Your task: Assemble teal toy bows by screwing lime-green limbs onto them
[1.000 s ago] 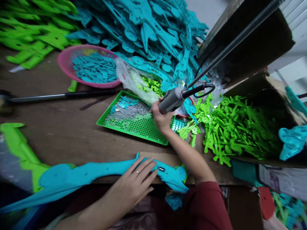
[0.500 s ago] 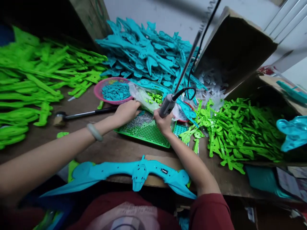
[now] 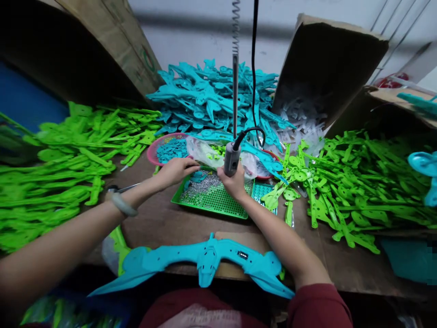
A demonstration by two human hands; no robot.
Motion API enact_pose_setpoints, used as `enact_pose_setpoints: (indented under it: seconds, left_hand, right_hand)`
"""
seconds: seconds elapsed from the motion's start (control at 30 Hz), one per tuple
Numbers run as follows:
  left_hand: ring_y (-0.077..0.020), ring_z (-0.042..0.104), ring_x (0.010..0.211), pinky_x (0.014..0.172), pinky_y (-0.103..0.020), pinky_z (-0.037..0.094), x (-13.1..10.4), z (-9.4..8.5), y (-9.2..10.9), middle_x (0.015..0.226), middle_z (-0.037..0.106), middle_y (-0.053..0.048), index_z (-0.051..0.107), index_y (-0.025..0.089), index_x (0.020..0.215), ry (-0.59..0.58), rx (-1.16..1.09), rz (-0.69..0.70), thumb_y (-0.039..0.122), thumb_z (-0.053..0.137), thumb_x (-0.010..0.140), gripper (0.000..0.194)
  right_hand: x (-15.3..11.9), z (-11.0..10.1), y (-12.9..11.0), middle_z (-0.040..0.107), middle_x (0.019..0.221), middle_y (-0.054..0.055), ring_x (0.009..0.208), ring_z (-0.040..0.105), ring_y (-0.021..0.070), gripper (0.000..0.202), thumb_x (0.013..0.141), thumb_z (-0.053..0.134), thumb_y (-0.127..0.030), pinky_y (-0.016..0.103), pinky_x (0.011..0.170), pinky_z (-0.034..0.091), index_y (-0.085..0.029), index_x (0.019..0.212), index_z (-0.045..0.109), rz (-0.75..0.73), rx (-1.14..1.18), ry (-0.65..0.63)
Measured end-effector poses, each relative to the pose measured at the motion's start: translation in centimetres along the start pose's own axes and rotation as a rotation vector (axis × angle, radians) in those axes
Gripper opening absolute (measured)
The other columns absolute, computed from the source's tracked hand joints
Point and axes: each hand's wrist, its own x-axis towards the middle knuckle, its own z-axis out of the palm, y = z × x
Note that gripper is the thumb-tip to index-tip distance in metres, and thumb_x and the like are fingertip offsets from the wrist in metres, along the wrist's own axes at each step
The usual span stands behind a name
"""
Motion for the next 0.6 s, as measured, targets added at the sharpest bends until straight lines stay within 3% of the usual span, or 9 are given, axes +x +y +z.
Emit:
enact_pose_setpoints:
  seconds: [0.1, 0.2, 0.3, 0.4, 0.5, 0.6]
  left_hand:
    - [-0.0250, 0.067, 0.085, 0.079, -0.033, 0.048, -1.3, -2.0, 0.4, 0.094, 0.075, -0.010, 0.076, 0.018, 0.091, -0.073, -0.056, 0.004, 0.033, 0.050, 0.090, 0.030]
    - [-0.0207, 0.067, 0.080, 0.076, -0.030, 0.049, -5.1, -2.3, 2.7, 0.091, 0.074, -0.007, 0.076, 0.018, 0.097, -0.200, -0.168, 0.046, 0.037, 0.050, 0.090, 0.032]
    - [-0.0181, 0.066, 0.081, 0.076, -0.026, 0.050, -10.1, -0.5, 6.5, 0.088, 0.072, -0.004, 0.077, 0.022, 0.091, -0.400, -0.332, 0.128, 0.044, 0.052, 0.089, 0.033]
    - [-0.0196, 0.065, 0.081, 0.074, -0.027, 0.048, -13.3, 1.7, 10.4, 0.086, 0.070, -0.004, 0.077, 0.023, 0.093, -0.528, -0.518, 0.092, 0.045, 0.052, 0.089, 0.034]
    - [-0.0171, 0.062, 0.066, 0.063, -0.026, 0.045, -13.6, 3.7, 13.1, 0.072, 0.067, -0.001, 0.072, 0.021, 0.087, -0.596, -0.640, -0.026, 0.043, 0.056, 0.084, 0.028]
    - [-0.0147, 0.054, 0.053, 0.052, -0.024, 0.040, -12.7, 5.6, 14.5, 0.056, 0.058, 0.004, 0.063, 0.021, 0.079, -0.670, -0.719, -0.098, 0.040, 0.058, 0.079, 0.019]
  right_hand:
    - [0.1, -0.1, -0.1, 0.060, 0.062, -0.004, 0.058, 0.059, 0.0171, 0.037, 0.079, 0.069, -0.046, 0.035, 0.064, 0.052, -0.020, 0.101, 0.054, -0.001, 0.028, 0.020]
    - [0.1, -0.1, -0.1, 0.060, 0.064, -0.003, 0.060, 0.059, 0.0173, 0.034, 0.077, 0.070, -0.046, 0.036, 0.065, 0.052, -0.022, 0.096, 0.055, 0.014, 0.030, 0.020]
    - [0.1, -0.1, 0.0, 0.058, 0.066, -0.004, 0.062, 0.057, 0.0169, 0.034, 0.076, 0.070, -0.049, 0.036, 0.068, 0.052, -0.023, 0.091, 0.054, 0.031, 0.002, 0.027]
    - [0.3, 0.0, 0.5, 0.055, 0.066, -0.006, 0.063, 0.054, 0.0162, 0.038, 0.077, 0.069, -0.053, 0.036, 0.071, 0.052, -0.024, 0.096, 0.053, -0.016, -0.039, 0.014]
    - [0.6, 0.0, 1.2, 0.054, 0.068, -0.006, 0.067, 0.055, 0.0158, 0.040, 0.080, 0.066, -0.055, 0.034, 0.073, 0.053, -0.023, 0.100, 0.050, -0.014, -0.083, -0.011]
    - [0.7, 0.1, 1.3, 0.055, 0.069, -0.006, 0.067, 0.055, 0.0141, 0.040, 0.083, 0.065, -0.056, 0.031, 0.071, 0.053, -0.024, 0.099, 0.049, 0.011, -0.118, -0.020]
